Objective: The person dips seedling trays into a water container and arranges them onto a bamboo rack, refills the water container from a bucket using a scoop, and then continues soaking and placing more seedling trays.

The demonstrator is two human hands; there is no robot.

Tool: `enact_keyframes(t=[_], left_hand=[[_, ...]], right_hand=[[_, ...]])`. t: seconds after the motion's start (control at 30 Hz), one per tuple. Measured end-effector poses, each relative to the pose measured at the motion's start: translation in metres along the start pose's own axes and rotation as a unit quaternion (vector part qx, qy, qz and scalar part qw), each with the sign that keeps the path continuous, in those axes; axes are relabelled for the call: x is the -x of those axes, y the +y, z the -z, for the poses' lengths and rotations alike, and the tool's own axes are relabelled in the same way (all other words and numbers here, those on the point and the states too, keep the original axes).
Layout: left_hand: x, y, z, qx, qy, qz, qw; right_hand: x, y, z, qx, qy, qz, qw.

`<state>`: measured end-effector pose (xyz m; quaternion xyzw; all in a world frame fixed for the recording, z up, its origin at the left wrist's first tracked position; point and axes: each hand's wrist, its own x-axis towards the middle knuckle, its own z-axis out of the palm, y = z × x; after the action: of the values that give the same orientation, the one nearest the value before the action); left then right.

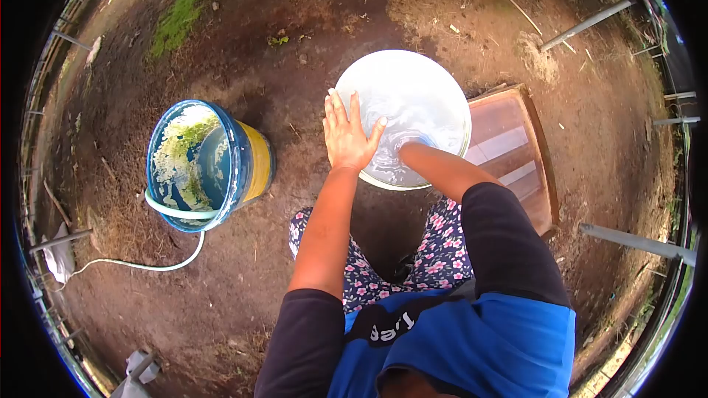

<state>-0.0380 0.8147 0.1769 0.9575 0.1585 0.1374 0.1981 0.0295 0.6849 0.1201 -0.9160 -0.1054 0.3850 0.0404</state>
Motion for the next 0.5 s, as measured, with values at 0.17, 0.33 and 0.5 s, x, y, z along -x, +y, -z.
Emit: enact_keyframes(t=[0.17, 0.33, 0.5], left_hand=[[0.002, 0.0, 0.0, -0.002, -0.013, 0.006, 1.0], [0.002, 0.001, 0.0, 0.002, -0.017, 0.01, 1.0], [0.002, 0.0, -0.002, 0.004, -0.005, 0.005, 1.0]], right_hand=[[-0.046, -0.008, -0.005, 0.051, 0.033, -0.017, 0.998], [-0.076, 0.023, -0.015, 0.093, 0.04, -0.041, 0.994], [-0.077, 0.039, -0.032, 0.132, 0.008, -0.016, 0.991]])
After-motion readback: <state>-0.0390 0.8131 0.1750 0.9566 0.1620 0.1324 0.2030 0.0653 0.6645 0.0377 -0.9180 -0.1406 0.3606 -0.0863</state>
